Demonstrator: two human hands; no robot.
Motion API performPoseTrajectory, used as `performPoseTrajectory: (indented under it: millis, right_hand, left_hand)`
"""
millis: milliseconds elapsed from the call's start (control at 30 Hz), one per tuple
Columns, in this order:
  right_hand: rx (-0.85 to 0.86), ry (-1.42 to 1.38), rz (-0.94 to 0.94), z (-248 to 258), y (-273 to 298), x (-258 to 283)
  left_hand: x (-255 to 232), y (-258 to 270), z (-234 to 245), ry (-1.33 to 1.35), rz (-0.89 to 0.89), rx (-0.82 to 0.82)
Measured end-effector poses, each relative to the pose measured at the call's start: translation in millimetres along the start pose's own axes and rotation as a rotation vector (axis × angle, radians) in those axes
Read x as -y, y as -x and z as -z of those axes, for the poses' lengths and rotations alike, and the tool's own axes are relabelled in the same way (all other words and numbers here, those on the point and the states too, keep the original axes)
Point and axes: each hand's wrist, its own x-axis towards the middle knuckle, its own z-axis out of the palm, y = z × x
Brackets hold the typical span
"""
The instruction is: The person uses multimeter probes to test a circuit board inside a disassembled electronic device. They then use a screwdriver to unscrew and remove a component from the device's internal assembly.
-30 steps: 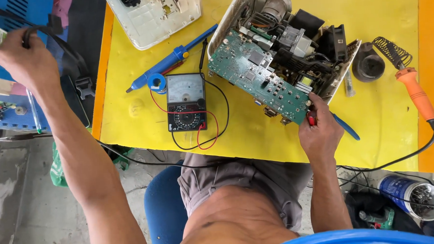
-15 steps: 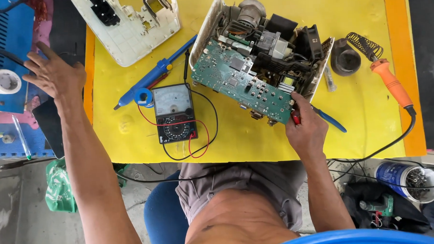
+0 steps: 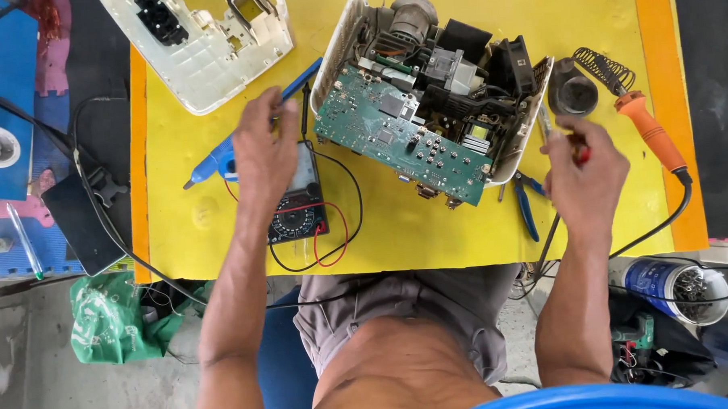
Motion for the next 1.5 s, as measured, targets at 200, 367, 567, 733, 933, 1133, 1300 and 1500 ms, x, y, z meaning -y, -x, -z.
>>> performPoseTrajectory:
  millis: [200, 367, 567, 733, 933, 1133, 1300, 1500]
  right_hand:
    - [0.285, 0.141, -0.195, -29, -57, -65]
    - [0.337, 0.100, -0.211, -23, -54, -51]
    - [0.321, 0.046, -0.396, -31, -10, 23]
    - [0.260, 0.064, -0.553, -48, 29, 45]
    - [0.237, 0.172, -0.374, -41, 41, 17]
    - [0.106, 0.015, -0.039, -33, 5, -18]
    - [0.237, -0.055, -0.164, -34, 11, -5]
    - [0.216, 0.015, -0.258, -27, 42, -6]
  left_hand:
    - [-35, -9, -40, 0.026, 0.140, 0.102]
    - [-24, -11, -51, 0.063, 0.165, 0.041]
    - [-9, -35, -54, -0.012, 0.283, 0.047]
    - [-1, -71, -49, 0.087, 0.344, 0.073]
    - [18, -81, -41, 0.142, 0.295, 0.159]
    - [1, -50, -35, 0.235, 0.532, 0.091]
    - [1, -54, -51, 0.424, 0.481, -0.048]
    - [30, -93, -95, 0.421, 0.421, 0.003]
